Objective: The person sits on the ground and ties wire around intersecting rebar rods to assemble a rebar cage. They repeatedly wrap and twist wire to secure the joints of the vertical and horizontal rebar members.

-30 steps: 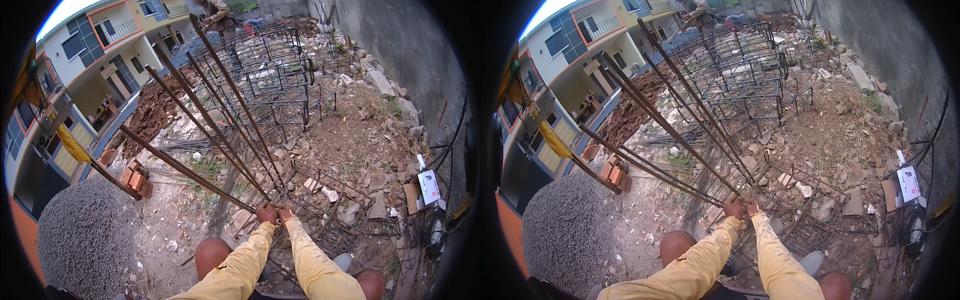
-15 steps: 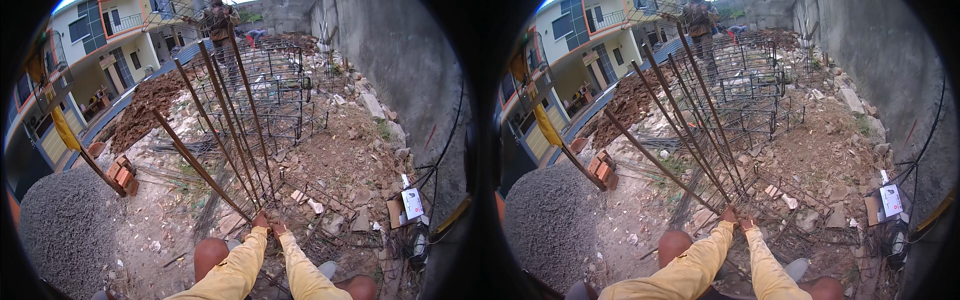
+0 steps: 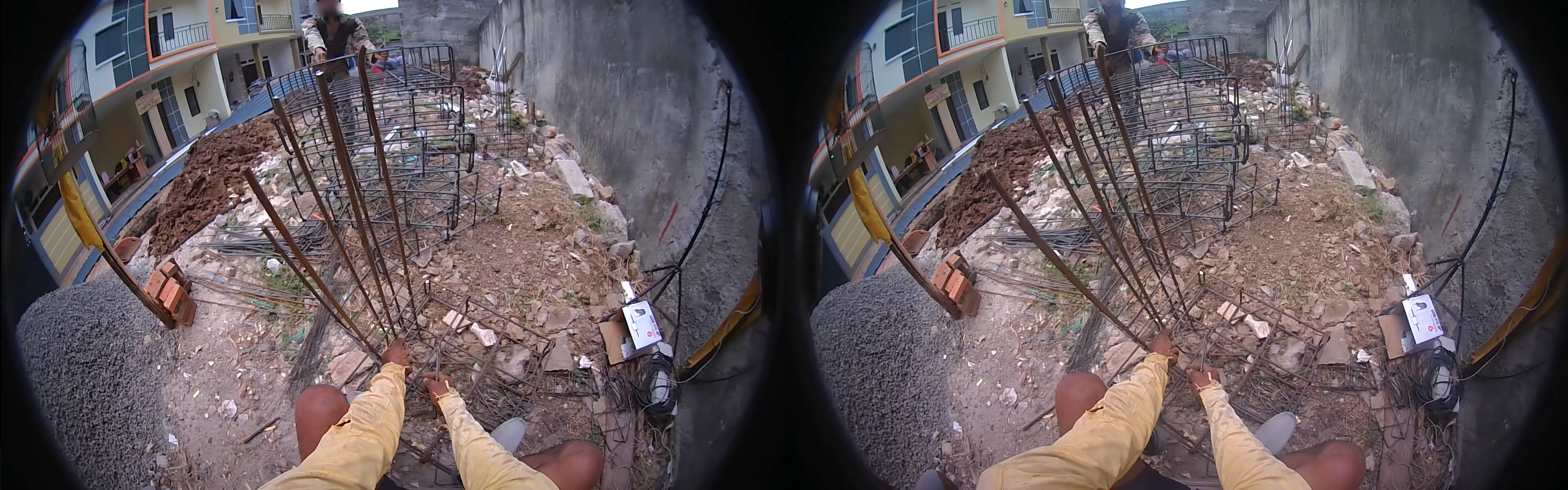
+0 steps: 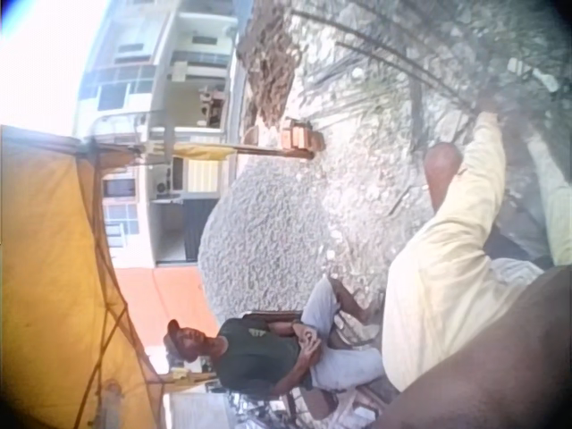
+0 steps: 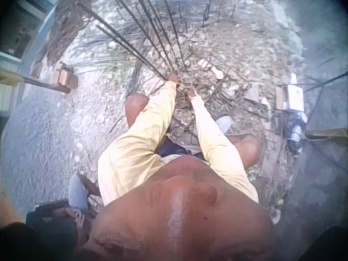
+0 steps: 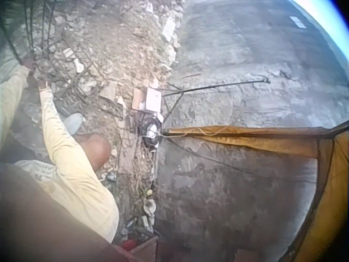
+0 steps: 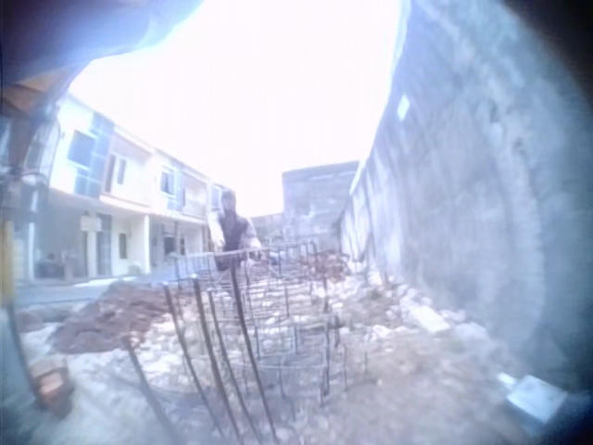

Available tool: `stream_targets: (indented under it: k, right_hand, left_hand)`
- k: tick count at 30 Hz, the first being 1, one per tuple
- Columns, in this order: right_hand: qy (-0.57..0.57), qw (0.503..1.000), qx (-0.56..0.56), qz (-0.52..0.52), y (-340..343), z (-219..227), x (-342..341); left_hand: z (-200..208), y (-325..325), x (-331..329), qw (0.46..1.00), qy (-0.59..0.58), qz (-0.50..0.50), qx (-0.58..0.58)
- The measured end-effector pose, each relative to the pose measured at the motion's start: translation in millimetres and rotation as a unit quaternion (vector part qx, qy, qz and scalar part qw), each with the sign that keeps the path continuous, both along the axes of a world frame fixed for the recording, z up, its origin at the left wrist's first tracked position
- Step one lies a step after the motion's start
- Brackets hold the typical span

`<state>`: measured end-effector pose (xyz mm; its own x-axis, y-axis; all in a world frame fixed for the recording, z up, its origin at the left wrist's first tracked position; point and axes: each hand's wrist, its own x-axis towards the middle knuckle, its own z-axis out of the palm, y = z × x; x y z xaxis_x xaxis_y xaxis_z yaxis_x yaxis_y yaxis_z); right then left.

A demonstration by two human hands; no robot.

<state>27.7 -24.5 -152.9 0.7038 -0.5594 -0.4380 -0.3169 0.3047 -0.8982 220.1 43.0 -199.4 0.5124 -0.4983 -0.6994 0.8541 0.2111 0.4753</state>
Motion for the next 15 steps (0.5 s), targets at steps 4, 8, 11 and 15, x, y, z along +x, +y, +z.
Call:
stream_targets:
  k: [4,8,11,15]
  right_hand:
    - [0.024,0.994,-0.106,-0.013,-16.4,-25.3,11.6]
    - [0.188,0.95,-0.248,0.034,-79.5,-20.6,-26.6]
    - [0.262,0.813,-0.485,0.185,-128.6,7.3,6.8]
    - [0.152,0.867,-0.393,0.265,-143.3,137.6,24.8]
  left_hand:
    - [-15.1,-7.5,27.7,0.964,-0.173,0.031,0.202]
    - [-2.5,-56.3,-27.1,0.932,-0.135,0.127,0.312]
    - [-6.9,-57.3,6.9,0.873,-0.235,0.096,0.417]
    - [-7.7,-18.8,26.5,0.892,-0.161,0.199,0.371]
